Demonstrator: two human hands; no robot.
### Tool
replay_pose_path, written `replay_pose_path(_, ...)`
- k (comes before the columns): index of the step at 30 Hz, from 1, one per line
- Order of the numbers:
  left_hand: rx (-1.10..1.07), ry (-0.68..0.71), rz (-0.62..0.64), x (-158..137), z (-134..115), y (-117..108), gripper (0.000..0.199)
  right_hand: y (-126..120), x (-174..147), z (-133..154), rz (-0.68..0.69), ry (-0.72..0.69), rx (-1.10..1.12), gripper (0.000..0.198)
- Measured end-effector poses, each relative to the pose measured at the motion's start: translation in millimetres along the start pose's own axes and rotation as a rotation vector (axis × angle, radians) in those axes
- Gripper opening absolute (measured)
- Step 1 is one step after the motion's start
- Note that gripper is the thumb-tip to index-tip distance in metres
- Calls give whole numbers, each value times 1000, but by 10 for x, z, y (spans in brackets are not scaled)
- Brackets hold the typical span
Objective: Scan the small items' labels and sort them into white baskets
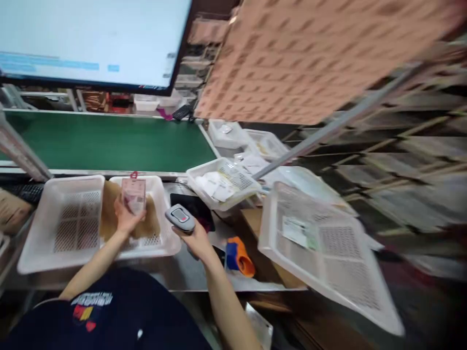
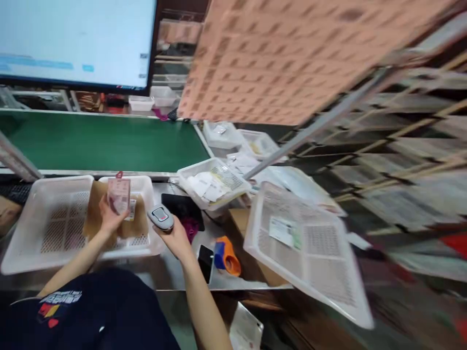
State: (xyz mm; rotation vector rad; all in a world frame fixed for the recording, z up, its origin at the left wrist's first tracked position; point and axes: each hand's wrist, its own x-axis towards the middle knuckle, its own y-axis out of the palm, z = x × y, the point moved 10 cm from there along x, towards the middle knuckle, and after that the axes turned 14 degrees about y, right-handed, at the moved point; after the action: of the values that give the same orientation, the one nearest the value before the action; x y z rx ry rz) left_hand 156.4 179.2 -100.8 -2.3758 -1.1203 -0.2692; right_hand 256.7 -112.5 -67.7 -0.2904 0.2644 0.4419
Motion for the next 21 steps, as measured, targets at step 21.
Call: replay_pose_path(21, 435, -1, 117, -346, 157, 242, 119, 615, -199, -132, 81, -276, -302, 59)
